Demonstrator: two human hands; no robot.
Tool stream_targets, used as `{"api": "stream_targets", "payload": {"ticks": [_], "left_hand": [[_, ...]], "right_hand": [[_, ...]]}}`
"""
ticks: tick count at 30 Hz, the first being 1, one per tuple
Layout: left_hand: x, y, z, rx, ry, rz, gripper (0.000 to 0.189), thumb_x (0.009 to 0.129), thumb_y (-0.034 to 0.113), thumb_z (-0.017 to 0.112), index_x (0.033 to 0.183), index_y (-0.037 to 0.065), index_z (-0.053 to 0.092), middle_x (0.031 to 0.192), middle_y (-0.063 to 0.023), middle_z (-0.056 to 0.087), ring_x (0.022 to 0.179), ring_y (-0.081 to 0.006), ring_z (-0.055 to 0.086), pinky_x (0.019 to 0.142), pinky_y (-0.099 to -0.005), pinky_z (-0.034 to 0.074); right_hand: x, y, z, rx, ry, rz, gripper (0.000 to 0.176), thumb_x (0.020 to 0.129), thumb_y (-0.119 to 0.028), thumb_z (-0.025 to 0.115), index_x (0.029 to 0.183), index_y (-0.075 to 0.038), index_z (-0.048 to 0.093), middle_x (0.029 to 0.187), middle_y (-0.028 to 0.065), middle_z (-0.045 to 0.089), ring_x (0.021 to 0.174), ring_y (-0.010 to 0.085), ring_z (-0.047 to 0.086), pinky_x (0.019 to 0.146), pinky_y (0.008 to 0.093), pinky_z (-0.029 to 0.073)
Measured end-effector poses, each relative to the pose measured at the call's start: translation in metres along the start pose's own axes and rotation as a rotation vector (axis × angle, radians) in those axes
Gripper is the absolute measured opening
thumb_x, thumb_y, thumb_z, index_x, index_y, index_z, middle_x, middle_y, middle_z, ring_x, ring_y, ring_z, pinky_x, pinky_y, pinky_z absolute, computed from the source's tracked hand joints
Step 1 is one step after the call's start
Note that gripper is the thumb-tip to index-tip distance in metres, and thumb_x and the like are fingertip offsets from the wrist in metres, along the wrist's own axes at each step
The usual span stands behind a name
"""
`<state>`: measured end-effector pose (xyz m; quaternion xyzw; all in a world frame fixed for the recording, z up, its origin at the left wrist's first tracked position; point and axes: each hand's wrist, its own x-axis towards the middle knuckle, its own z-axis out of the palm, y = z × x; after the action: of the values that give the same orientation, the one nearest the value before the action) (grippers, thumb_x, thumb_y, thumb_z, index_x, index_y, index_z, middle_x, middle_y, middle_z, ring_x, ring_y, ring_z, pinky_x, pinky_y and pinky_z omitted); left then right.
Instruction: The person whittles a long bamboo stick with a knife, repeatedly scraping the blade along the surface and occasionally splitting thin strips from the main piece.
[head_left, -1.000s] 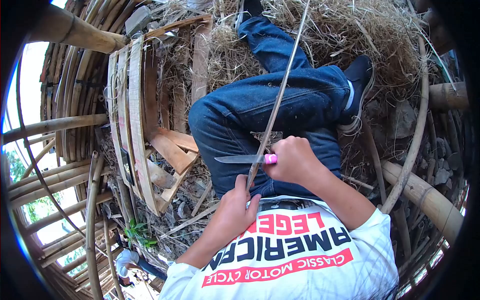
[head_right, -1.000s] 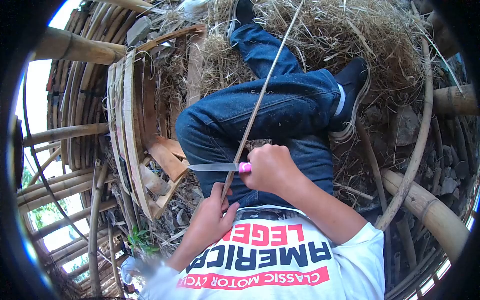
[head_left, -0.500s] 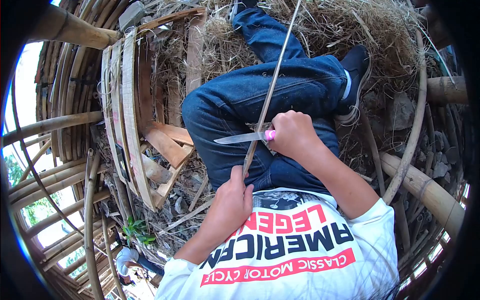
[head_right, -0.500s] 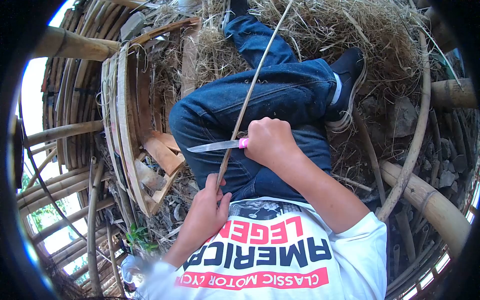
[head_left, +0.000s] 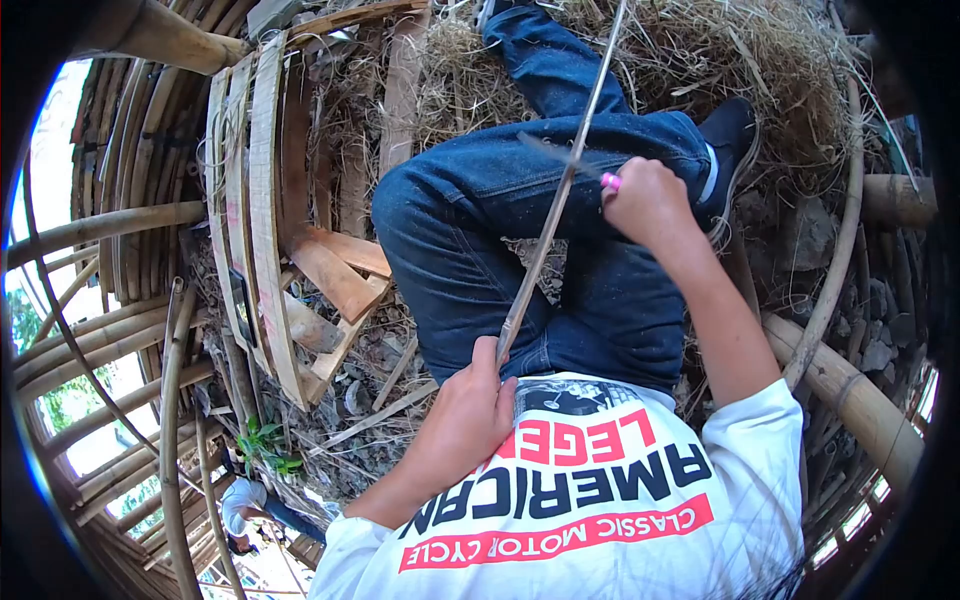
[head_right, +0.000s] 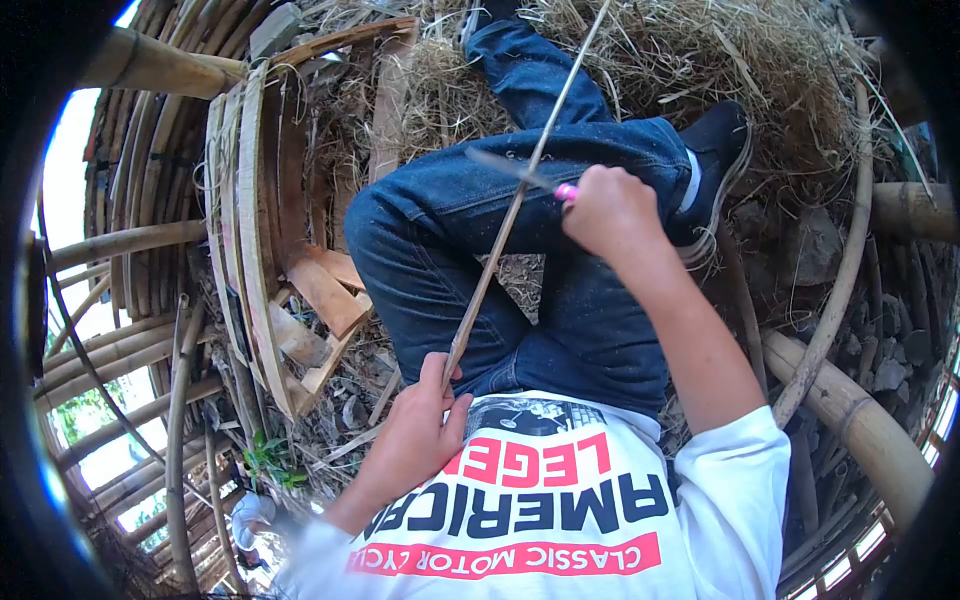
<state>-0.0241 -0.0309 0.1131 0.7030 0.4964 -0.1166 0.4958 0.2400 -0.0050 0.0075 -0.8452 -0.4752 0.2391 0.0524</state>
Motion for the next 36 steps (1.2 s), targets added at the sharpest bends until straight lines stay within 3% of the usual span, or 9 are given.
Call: {"api": "stream_targets", "payload": {"ticks": [5,7,11,13,14,17,24,34,36], "left_hand": [[0.007,0.001,-0.002,0.027,0.017,0.017,0.028,0.089,0.007,0.060,0.109,-0.002,0.043,0.065,-0.0167,0.051,0.059,-0.0353,0.054,0.057,-0.0429,0.041],[0.009,0.003,-0.004,0.061,0.015,-0.008,0.029,0.089,0.010,0.062,0.108,-0.002,0.043,0.062,-0.0122,0.048,0.053,-0.0272,0.050,0.053,-0.0385,0.038],[0.017,-0.001,-0.009,-0.101,-0.065,-0.039,0.031,0.087,0.010,0.065,0.107,0.000,0.044,0.060,-0.0035,0.040,0.051,-0.0144,0.041,0.050,-0.0306,0.034],[0.020,-0.009,-0.007,-0.280,-0.129,-0.020,0.032,0.085,0.008,0.068,0.105,0.000,0.044,0.062,0.0029,0.033,0.054,-0.0072,0.032,0.050,-0.0252,0.029],[0.021,-0.010,-0.007,-0.277,-0.135,-0.017,0.032,0.085,0.008,0.068,0.105,0.000,0.044,0.062,0.0029,0.033,0.054,-0.0072,0.032,0.050,-0.0252,0.029],[0.021,-0.011,-0.005,-0.283,-0.126,-0.006,0.033,0.083,0.007,0.069,0.104,0.000,0.044,0.062,0.0043,0.032,0.054,-0.0069,0.031,0.050,-0.0245,0.029],[0.014,-0.001,-0.004,-0.161,-0.069,-0.019,0.033,0.085,0.011,0.069,0.105,0.000,0.045,0.061,0.0002,0.036,0.053,-0.0096,0.036,0.050,-0.0268,0.032],[0.011,0.001,-0.003,-0.047,-0.030,-0.030,0.031,0.087,0.012,0.066,0.107,0.003,0.044,0.062,-0.0017,0.038,0.053,-0.0112,0.039,0.050,-0.0288,0.034],[0.008,0.001,-0.005,-0.075,-0.051,-0.046,0.031,0.087,0.012,0.066,0.107,0.003,0.044,0.062,-0.0013,0.037,0.053,-0.0107,0.038,0.050,-0.0286,0.033]], "right_hand": [[-0.049,-0.045,0.010,0.194,-0.128,-0.290,0.026,0.071,-0.025,0.069,0.084,-0.002,0.070,0.074,0.0211,0.068,0.074,0.0372,0.069,0.071,0.0445,0.056],[-0.064,-0.046,0.017,0.528,-0.093,-0.340,0.029,0.072,-0.025,0.069,0.089,-0.002,0.067,0.071,0.0187,0.067,0.071,0.0379,0.067,0.067,0.0437,0.054],[-0.083,-0.035,0.005,0.622,-0.206,-0.334,0.032,0.075,-0.026,0.067,0.095,-0.001,0.063,0.073,0.0164,0.065,0.068,0.0373,0.065,0.063,0.0428,0.050],[-0.090,-0.026,0.009,0.747,-0.074,-0.449,0.028,0.081,-0.026,0.064,0.092,-0.001,0.060,0.078,0.0156,0.063,0.068,0.0362,0.062,0.061,0.0422,0.047],[-0.091,-0.024,0.007,0.688,-0.069,-0.482,0.026,0.090,-0.027,0.058,0.087,-0.001,0.058,0.085,0.0174,0.063,0.071,0.0346,0.063,0.062,0.0407,0.048],[-0.090,-0.024,0.007,0.643,-0.039,-0.533,0.032,0.095,-0.031,0.055,0.081,-0.002,0.058,0.079,0.0163,0.063,0.067,0.0331,0.063,0.057,0.0383,0.048],[-0.090,-0.036,0.029,0.530,0.016,-0.655,0.038,0.096,-0.038,0.053,0.077,-0.006,0.060,0.060,0.0135,0.062,0.052,0.0305,0.063,0.047,0.0363,0.048],[-0.070,-0.023,0.021,0.378,0.039,-0.596,0.043,0.096,-0.043,0.051,0.076,-0.006,0.061,0.057,0.0153,0.061,0.053,0.0323,0.064,0.048,0.0400,0.050],[-0.057,-0.012,0.024,0.248,0.148,-0.433,0.045,0.097,-0.044,0.048,0.075,-0.007,0.060,0.056,0.0161,0.061,0.054,0.0341,0.064,0.049,0.0437,0.051]]}}
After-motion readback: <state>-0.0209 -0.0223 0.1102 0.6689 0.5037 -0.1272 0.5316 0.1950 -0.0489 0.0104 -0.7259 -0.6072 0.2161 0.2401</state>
